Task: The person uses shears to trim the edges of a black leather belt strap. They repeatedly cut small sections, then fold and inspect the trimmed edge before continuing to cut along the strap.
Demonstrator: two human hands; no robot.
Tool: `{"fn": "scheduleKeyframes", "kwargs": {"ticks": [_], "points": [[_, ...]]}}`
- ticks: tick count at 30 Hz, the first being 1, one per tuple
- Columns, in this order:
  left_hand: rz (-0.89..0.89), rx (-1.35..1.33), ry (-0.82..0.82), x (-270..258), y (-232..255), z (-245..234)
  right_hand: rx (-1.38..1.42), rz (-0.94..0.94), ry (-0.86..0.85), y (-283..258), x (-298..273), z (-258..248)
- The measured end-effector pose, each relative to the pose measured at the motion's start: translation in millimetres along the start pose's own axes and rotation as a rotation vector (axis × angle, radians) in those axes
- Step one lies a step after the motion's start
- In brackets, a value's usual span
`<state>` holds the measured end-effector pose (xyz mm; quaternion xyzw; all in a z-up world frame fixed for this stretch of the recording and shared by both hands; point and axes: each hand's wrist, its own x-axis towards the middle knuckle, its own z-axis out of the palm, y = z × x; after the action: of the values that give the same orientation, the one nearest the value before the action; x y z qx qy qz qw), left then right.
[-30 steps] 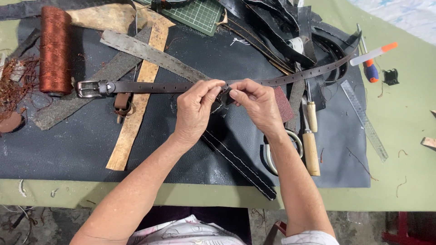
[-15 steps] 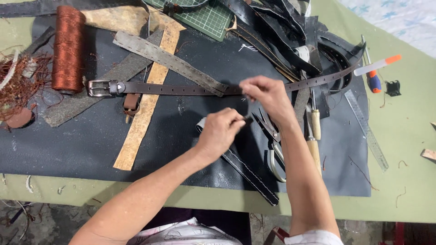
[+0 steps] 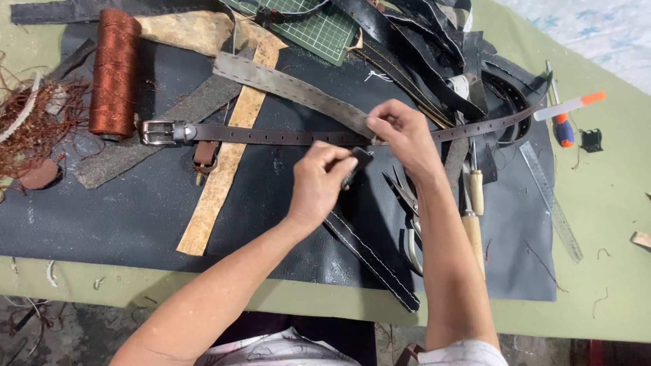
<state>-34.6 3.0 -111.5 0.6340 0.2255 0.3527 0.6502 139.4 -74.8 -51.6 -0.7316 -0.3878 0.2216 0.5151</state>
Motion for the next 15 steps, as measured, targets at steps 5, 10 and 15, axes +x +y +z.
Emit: {"fn": "scheduleKeyframes", "kwargs": {"ticks": [5,10,15], "points": [[-0.188,-0.407,-0.017,3.0,-10.3,12.2,0.347,0.072,0.172,8.2,-35.1,-3.5],[-0.419,-0.692,-0.027,8.8,-3.1,14.7,0.467,0.111,0.205,21.4,-54.0,6.2],[-0.478,-0.702,-0.004,16.5,-25.1,12.2,0.213,-0.150,0.169,17.0,-62.5,17.0]]}}
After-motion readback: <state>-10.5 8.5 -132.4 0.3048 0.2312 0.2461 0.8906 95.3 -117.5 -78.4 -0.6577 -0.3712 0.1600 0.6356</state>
